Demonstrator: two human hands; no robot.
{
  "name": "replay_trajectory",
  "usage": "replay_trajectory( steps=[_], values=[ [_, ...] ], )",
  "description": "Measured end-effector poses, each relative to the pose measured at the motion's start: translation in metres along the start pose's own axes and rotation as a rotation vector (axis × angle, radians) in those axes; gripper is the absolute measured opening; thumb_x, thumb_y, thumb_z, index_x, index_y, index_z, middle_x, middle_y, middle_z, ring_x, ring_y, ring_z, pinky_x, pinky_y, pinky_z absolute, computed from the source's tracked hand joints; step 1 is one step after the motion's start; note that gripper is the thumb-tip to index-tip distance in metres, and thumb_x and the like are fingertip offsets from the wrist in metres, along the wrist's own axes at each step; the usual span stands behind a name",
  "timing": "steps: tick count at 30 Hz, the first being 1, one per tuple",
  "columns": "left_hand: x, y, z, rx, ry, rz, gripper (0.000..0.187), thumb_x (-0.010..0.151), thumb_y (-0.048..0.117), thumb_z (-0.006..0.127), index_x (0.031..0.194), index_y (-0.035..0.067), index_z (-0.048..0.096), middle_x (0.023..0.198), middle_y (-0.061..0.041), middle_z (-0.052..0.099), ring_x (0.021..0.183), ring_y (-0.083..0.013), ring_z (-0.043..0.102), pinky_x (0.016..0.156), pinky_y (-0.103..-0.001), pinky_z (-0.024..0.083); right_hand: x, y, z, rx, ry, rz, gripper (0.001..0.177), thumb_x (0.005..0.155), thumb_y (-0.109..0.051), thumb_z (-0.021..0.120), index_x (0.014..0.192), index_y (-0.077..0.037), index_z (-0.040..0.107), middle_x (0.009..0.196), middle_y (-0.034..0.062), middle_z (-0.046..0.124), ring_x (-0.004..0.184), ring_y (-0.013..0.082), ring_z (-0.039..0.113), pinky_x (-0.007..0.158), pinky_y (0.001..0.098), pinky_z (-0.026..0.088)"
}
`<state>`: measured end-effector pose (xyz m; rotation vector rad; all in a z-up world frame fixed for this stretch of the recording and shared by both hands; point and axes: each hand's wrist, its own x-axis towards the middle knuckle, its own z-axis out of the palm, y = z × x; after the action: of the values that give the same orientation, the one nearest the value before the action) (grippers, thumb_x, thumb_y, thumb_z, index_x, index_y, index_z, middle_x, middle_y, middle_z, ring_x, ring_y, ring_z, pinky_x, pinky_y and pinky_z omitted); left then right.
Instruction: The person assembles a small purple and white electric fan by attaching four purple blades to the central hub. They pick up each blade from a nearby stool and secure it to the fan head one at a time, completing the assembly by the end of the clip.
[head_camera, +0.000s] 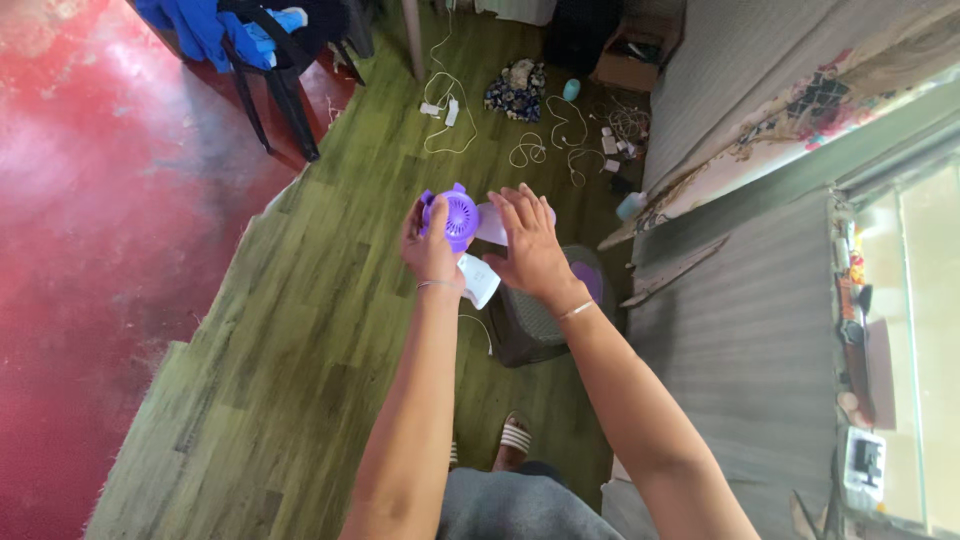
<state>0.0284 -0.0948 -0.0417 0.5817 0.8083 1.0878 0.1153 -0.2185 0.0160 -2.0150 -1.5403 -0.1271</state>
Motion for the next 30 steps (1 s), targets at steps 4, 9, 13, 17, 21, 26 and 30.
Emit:
replay_trajectory(
  steps=[4, 9, 13, 17, 21, 26, 30],
  values=[
    [-0.004, 0.007, 0.005, 0.005, -0.145, 0.077, 0.047, 0.088, 0.019, 0.083, 0.129, 0.003, 0.067, 0.125, -0.009, 0.067, 0.106, -0.0199, 0.068, 0.083, -0.035, 0.061, 0.008, -0.007, 0.009, -0.028, 0.092, -0.016, 0.080, 0.069, -0.022, 0.087, 0.137, -0.002, 0.050, 0.131, 0.0203, 0.054, 0.130, 0.0427, 0.047, 0.116, 0.0638, 0.030],
    [-0.018, 0.039, 0.016, 0.049, -0.319, 0.061, 0.047, 0.091, 0.021, 0.080, 0.132, 0.002, 0.065, 0.126, -0.010, 0.068, 0.109, -0.0195, 0.068, 0.090, -0.037, 0.059, 0.021, -0.011, 0.017, -0.143, 0.183, -0.005, 0.062, 0.067, -0.019, 0.084, 0.119, -0.001, 0.055, 0.109, 0.0167, 0.062, 0.109, 0.0384, 0.058, 0.113, 0.0593, 0.037],
    [-0.023, 0.087, 0.012, 0.286, -0.457, -0.155, 0.058, 0.086, 0.036, 0.075, 0.136, 0.008, 0.063, 0.128, -0.009, 0.068, 0.102, -0.0228, 0.072, 0.085, -0.039, 0.061, 0.022, -0.017, 0.006, -0.101, 0.216, 0.089, 0.054, 0.064, -0.016, 0.081, 0.112, -0.003, 0.059, 0.104, 0.0168, 0.066, 0.104, 0.0382, 0.061, 0.092, 0.0499, 0.044],
    [-0.012, 0.119, 0.004, 0.624, -0.668, -0.074, 0.073, 0.084, 0.050, 0.073, 0.145, 0.012, 0.062, 0.131, -0.014, 0.072, 0.112, -0.0274, 0.074, 0.091, -0.042, 0.059, 0.015, -0.028, -0.014, -0.093, 0.251, 0.109, 0.051, 0.065, -0.017, 0.081, 0.109, -0.004, 0.061, 0.100, 0.0154, 0.067, 0.099, 0.0372, 0.063, 0.089, 0.0484, 0.044],
    [0.003, 0.129, -0.005, 0.979, -0.919, 0.322, 0.103, 0.067, 0.038, 0.089, 0.155, 0.012, 0.044, 0.152, -0.015, 0.055, 0.133, -0.0340, 0.055, 0.111, -0.046, 0.045, 0.013, -0.042, -0.032, -0.048, 0.286, 0.145, 0.042, 0.065, -0.014, 0.081, 0.102, -0.003, 0.064, 0.092, 0.0153, 0.067, 0.089, 0.0376, 0.064, 0.078, 0.0497, 0.044],
    [0.002, 0.119, 0.000, 1.075, -1.112, 0.579, 0.117, 0.064, 0.027, 0.090, 0.162, 0.010, 0.029, 0.162, -0.017, 0.038, 0.150, -0.0364, 0.039, 0.122, -0.046, 0.038, 0.006, -0.050, -0.050, 0.052, 0.346, 0.143, 0.034, 0.068, -0.012, 0.082, 0.092, 0.000, 0.059, 0.086, 0.0183, 0.065, 0.083, 0.0400, 0.064, 0.074, 0.0472, 0.051],
    [-0.019, 0.109, 0.018, 1.102, -1.041, 0.770, 0.110, 0.061, 0.034, 0.094, 0.150, 0.007, 0.036, 0.147, -0.018, 0.049, 0.139, -0.0396, 0.046, 0.115, -0.048, 0.039, 0.000, -0.060, -0.062, 0.106, 0.338, 0.179, 0.034, 0.067, -0.007, 0.076, 0.095, 0.002, 0.059, 0.087, 0.0217, 0.064, 0.083, 0.0420, 0.065, 0.075, 0.0453, 0.053]
  ],
)
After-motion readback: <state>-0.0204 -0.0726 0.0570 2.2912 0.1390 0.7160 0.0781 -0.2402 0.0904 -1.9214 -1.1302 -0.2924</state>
